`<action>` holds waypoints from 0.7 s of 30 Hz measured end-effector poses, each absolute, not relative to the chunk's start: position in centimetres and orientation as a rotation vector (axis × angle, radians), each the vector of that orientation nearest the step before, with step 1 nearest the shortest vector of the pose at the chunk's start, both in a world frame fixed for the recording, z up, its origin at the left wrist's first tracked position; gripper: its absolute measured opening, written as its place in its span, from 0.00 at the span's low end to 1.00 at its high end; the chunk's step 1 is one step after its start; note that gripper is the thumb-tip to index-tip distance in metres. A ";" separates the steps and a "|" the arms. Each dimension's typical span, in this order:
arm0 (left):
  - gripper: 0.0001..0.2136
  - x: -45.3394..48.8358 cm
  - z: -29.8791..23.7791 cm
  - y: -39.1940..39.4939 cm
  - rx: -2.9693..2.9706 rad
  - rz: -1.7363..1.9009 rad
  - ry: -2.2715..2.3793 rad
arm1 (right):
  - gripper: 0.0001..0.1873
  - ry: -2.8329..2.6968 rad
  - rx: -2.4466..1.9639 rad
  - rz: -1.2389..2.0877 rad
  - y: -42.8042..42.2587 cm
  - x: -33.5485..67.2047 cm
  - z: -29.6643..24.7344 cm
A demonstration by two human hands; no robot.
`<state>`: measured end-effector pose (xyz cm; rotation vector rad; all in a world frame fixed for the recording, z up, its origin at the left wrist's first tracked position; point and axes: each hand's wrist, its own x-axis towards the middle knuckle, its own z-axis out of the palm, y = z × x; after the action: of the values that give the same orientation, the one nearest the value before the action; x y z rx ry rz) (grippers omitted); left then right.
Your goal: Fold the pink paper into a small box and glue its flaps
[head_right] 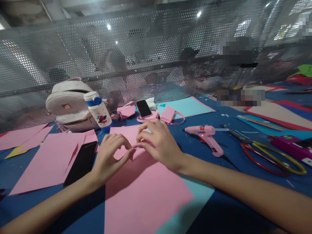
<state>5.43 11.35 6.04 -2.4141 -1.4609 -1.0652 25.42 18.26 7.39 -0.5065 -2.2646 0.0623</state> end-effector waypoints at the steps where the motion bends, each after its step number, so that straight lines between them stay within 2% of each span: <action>1: 0.09 5.4 6.1 11.4 -2.430 -1.125 -1.494 | 0.04 -2.245 -0.511 0.108 18.5 25.4 7.3; 14: 0.14 4.1 6.3 12.5 -2.440 -1.242 -1.414 | 0.04 -2.200 -0.516 0.288 19.0 25.4 7.3; 18: 0.12 2.9 6.4 13.4 -2.696 -1.351 -1.321 | 0.04 -2.197 -0.513 0.344 19.2 25.4 7.2; 21: 0.19 2.2 6.3 14.1 -2.970 -1.303 -1.224 | 0.05 -2.199 -0.496 0.411 19.2 25.4 7.1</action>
<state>2.18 14.14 6.26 -2.9703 -1.2244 -1.3034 25.37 19.22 7.07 -0.4963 -2.1985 0.4106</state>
